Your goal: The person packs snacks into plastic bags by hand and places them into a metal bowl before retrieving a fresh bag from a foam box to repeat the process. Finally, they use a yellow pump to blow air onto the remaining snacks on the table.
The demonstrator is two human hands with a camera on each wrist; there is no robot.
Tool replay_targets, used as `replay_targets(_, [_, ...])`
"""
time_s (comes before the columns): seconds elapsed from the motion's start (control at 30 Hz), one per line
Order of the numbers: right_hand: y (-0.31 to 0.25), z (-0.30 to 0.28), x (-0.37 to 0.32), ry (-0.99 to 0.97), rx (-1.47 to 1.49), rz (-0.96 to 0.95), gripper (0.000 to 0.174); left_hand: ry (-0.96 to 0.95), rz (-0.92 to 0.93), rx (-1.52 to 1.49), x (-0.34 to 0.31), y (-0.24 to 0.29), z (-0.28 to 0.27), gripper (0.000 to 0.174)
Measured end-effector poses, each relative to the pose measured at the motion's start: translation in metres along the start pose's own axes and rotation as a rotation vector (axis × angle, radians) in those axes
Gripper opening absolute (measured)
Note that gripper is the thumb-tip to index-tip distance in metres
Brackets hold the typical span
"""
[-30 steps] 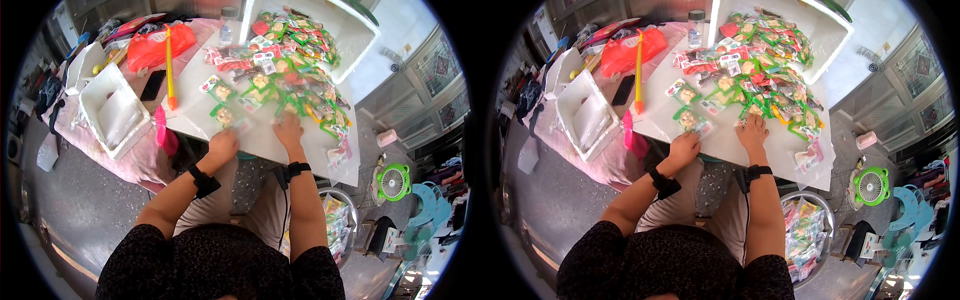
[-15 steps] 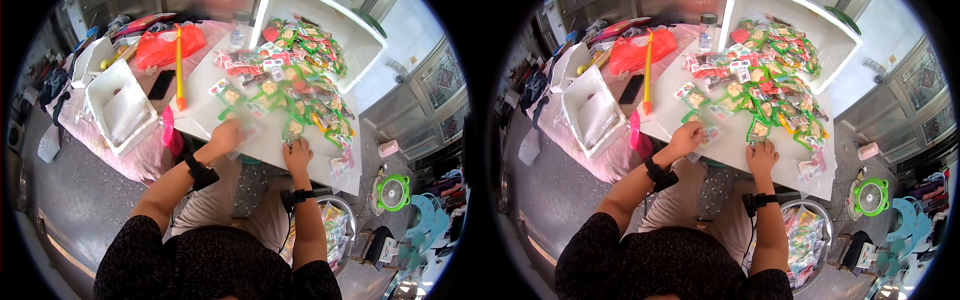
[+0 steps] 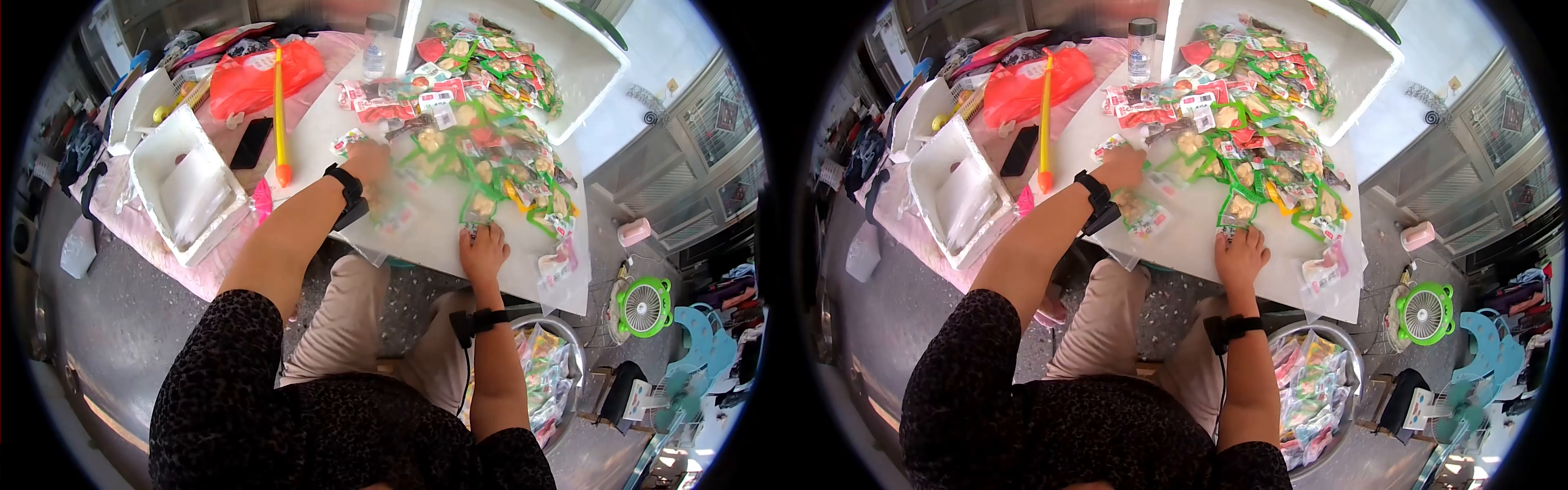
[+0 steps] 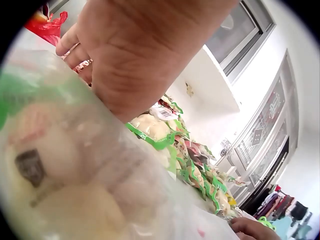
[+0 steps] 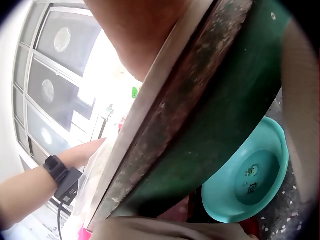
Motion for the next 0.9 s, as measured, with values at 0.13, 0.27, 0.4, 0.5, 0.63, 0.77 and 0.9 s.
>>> replay_targets(0.13, [0.003,0.004,0.000,0.029,0.002,0.001,0.033,0.026,0.039,0.122,0.006,0.003,0.002,0.029])
replay_targets(0.27, [0.006,0.004,-0.002,0.014,0.028,0.008,0.033,0.137,0.079,0.136,0.013,-0.004,-0.011,0.022])
replay_targets(0.4, [0.006,0.003,-0.001,0.008,0.038,0.024,0.033,0.242,0.005,0.123,0.007,-0.012,-0.056,0.016])
replay_targets(0.5, [0.007,0.003,-0.002,0.012,0.059,0.032,0.033,0.417,-0.073,-0.183,-0.002,-0.028,-0.096,0.016])
replay_targets(0.63, [0.005,-0.005,-0.001,0.031,0.114,0.052,0.036,0.293,-0.012,-1.155,-0.019,-0.052,-0.098,0.013])
replay_targets(0.77, [0.002,-0.020,-0.002,0.234,0.198,-0.039,0.038,-0.025,-0.022,-1.815,-0.067,-0.033,-0.075,0.005])
replay_targets(0.9, [-0.016,-0.033,-0.004,0.064,1.262,0.297,0.035,-0.292,0.025,-1.964,-0.113,-0.009,-0.043,0.001])
Point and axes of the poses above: each hand's wrist, its own x-axis towards the middle knuckle, its own z-axis out of the palm, y = z × x, the point moved 6 cm from there along x, towards the middle knuckle, and after that the axes turned 6 degrees about -z, right-handed, at the moved point
